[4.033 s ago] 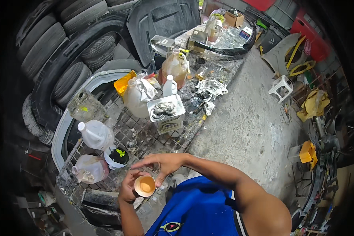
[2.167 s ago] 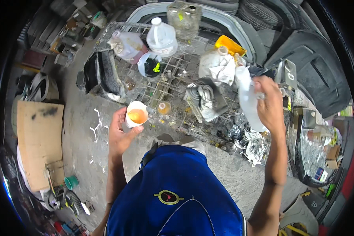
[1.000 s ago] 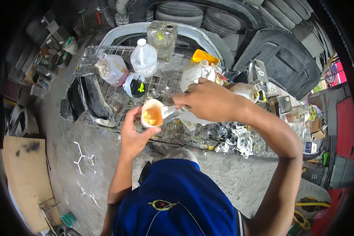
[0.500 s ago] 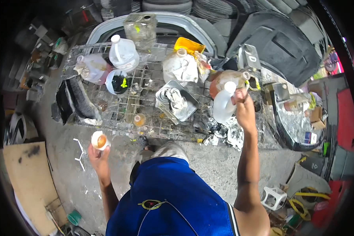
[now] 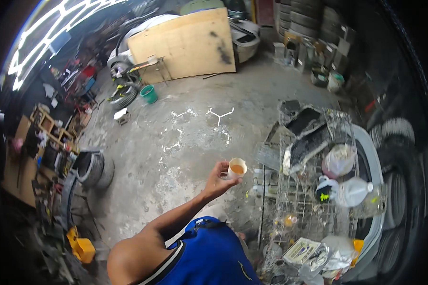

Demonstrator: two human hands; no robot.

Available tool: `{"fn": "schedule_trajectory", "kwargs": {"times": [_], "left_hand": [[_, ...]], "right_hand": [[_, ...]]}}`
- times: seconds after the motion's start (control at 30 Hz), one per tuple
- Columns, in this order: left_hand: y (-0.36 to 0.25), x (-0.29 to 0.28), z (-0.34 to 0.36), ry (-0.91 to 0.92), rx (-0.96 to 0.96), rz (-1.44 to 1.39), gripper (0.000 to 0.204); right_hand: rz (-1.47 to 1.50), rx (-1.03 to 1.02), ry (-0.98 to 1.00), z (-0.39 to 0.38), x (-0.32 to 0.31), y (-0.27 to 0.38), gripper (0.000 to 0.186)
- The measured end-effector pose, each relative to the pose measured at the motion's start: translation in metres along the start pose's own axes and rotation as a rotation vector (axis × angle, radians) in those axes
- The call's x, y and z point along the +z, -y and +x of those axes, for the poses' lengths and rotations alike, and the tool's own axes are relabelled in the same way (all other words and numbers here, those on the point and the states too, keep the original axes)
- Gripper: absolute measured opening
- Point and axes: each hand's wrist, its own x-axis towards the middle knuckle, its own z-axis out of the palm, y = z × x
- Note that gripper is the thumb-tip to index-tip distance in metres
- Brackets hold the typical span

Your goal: Mixing repair chemicals in a cup and applying masking tape to a car trim piece.

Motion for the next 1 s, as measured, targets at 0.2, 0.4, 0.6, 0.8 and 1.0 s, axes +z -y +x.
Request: {"fn": "schedule_trajectory", "kwargs": {"times": [0.2, 0.4, 0.6, 0.8, 1.0], "left_hand": [[0.013, -0.053, -0.017, -0.107, -0.046, -0.045, 0.070], [0.048, -0.154, -0.058, -0.267, -0.163, -0.070, 0.068], [0.083, -0.296, -0.131, -0.449, -0.286, 0.078, 0.069], [0.100, -0.375, -0.140, -0.543, -0.366, -0.021, 0.054], [0.139, -0.415, -0.156, -0.591, -0.267, 0.035, 0.039]], "right_hand": [[0.081, -0.124, 0.193, 0.003, 0.077, 0.069, 0.039], [0.064, -0.110, 0.379, -0.017, 0.123, 0.095, 0.035], [0.036, 0.006, 0.487, -0.059, 0.122, 0.089, 0.032], [0.149, 0.370, 0.327, -0.061, 0.010, -0.024, 0.030], [0.771, 0.150, 0.494, -0.060, -0.022, -0.082, 0.028]]}}
